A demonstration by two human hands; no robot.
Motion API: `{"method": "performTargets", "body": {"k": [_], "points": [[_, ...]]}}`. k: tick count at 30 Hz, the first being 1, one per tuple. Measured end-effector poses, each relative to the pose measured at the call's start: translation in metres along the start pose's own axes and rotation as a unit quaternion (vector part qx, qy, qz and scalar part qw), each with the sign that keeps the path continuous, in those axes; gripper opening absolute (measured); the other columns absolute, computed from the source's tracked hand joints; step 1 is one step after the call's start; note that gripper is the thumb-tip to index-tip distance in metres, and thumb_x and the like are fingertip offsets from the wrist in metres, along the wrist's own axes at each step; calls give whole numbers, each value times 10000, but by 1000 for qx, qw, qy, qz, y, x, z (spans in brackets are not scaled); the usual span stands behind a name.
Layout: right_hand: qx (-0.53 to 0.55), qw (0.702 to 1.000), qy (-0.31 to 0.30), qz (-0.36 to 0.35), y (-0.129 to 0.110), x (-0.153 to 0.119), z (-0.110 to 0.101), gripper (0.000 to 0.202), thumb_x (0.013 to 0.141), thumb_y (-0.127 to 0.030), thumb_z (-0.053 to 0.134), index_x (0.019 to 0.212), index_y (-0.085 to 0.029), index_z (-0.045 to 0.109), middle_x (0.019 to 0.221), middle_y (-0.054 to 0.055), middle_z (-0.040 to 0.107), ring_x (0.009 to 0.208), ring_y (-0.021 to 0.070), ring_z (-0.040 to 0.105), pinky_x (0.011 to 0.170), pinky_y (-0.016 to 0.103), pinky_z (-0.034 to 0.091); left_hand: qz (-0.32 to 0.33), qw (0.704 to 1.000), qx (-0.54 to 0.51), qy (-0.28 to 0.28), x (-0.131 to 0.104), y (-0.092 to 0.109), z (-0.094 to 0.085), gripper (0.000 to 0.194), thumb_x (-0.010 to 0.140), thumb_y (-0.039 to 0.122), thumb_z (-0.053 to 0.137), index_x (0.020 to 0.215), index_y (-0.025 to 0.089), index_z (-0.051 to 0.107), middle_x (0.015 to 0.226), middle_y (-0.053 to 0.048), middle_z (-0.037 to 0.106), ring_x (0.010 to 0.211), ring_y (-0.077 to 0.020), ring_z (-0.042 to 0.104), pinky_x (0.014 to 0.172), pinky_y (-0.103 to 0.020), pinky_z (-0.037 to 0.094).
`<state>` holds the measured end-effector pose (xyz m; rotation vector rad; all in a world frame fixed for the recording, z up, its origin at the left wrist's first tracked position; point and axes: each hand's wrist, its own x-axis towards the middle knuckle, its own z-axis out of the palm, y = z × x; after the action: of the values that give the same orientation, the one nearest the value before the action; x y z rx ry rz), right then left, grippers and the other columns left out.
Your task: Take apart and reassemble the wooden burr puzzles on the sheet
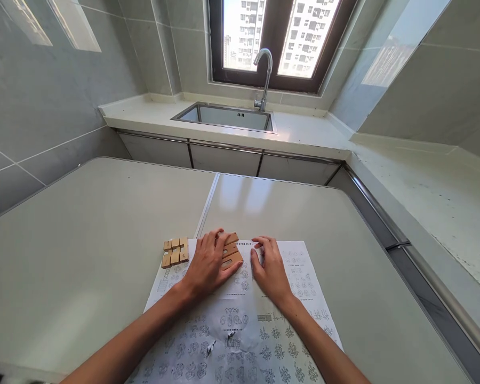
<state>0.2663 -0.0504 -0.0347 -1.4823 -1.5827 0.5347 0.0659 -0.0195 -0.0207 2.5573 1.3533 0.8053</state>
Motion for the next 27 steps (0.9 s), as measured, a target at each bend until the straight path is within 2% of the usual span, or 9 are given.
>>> {"method": "performTargets", "body": {"k": [5,8,10,13,16,22,27], "points": [[-10,1000,-18,-8,1,0,0,180,1012,-286,527,1142,-232,638,1107,87,660,952,248,624,842,404,523,-50,997,48,27,0,-1,0,574,946,431,681,1403,144,486,1480,-264,481,1330,-422,523,1079,-617,438],[-11,1000,-20,-1,1,0,-1,182,1011,-292,529,1143,-230,638,1089,84,670,931,248,624,822,401,522,-36,999,24,22,1,-2,0,504,979,336,635,1421,142,489,1583,-254,418,1407,-401,492,1113,-575,459],[-10,1000,-22,1,0,0,-1,183,1012,-297,528,1142,-230,637,1089,85,674,926,249,624,815,401,521,-3,1000,14,10,1,-4,1,438,1006,251,575,1427,153,507,1631,-214,408,1482,-369,440,1171,-551,435],[-9,1000,-24,1,0,1,-2,184,1013,-306,528,1141,-232,638,1098,88,681,925,252,627,814,404,521,35,999,29,-6,2,-5,1,381,1023,164,508,1395,201,580,1634,-127,468,1548,-323,378,1243,-546,371],[-7,1000,-27,2,-1,1,-2,183,1014,-315,524,1126,-233,643,1090,89,689,912,254,631,813,407,521,19,998,60,-5,2,-6,1,359,1015,141,516,1323,246,667,1611,-73,517,1547,-321,390,1248,-556,367],[-1,999,-34,5,-2,1,-2,190,1014,-325,522,1116,-227,650,1062,88,704,883,250,637,795,398,519,-46,993,103,27,5,-8,2,347,993,129,553,1275,243,722,1602,-107,523,1517,-335,435,1213,-561,411],[-3,999,-35,3,-2,0,-2,186,1013,-323,523,1105,-227,653,1048,84,711,869,247,640,782,392,517,-36,993,107,41,5,-10,2,395,974,70,528,1314,211,671,1581,-121,538,1505,-333,448,1223,-558,408]]}}
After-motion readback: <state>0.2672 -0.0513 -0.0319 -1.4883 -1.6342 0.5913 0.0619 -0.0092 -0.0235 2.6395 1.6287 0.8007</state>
